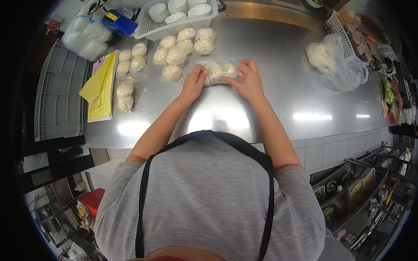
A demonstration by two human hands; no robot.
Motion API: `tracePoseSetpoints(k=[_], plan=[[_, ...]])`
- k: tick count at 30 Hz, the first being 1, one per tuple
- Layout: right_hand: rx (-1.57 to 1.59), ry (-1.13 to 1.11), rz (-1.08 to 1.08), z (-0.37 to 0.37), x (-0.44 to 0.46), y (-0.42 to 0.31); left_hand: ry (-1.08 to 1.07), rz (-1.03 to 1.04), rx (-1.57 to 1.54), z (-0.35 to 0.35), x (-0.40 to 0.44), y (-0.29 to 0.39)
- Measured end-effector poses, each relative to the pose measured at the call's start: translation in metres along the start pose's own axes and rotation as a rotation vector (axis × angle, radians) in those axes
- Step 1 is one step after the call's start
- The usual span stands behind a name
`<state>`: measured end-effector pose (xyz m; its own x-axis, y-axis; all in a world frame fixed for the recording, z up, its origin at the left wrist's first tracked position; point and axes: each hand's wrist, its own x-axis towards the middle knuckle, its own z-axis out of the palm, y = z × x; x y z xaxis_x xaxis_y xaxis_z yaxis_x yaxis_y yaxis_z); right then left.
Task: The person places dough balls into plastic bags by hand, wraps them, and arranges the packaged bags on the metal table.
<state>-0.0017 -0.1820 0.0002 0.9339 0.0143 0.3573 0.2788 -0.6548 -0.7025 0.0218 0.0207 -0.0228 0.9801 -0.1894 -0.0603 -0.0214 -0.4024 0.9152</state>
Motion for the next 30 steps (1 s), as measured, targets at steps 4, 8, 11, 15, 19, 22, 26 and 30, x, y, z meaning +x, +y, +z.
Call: tracePoseSetpoints(k=[4,8,11,15,19,22,26,30], plan=[[0.260,-0.053,-0.011,0.011,0.006,0.017,0.038,0.045,0.034,-0.001,0.001,-0.002],[0.493,-0.203,0.229,0.012,0.005,0.022,0.036,0.123,0.135,-0.005,-0.006,0.003],[0.538,-0.180,0.247,0.005,-0.003,0.010,0.289,0.479,0.278,-0.002,-0.007,-0.015],[0.785,-0.212,0.238,-0.001,0.004,-0.020,-0.039,0.052,-0.789,-0.026,-0.020,0.017],[0.748,-0.440,0.066,0.008,0.054,-0.040,0.168,0.039,-0.925,-0.063,-0.035,0.027],[0.920,-0.627,0.155,0.035,0.120,-0.076,0.402,0.125,-0.876,-0.100,-0.045,0.013],[0.688,-0.677,0.067,0.097,0.208,-0.128,0.586,0.113,-0.864,-0.148,-0.069,-0.011],[0.645,-0.689,0.033,0.171,0.280,-0.180,0.700,0.022,-0.823,-0.168,-0.097,-0.027]])
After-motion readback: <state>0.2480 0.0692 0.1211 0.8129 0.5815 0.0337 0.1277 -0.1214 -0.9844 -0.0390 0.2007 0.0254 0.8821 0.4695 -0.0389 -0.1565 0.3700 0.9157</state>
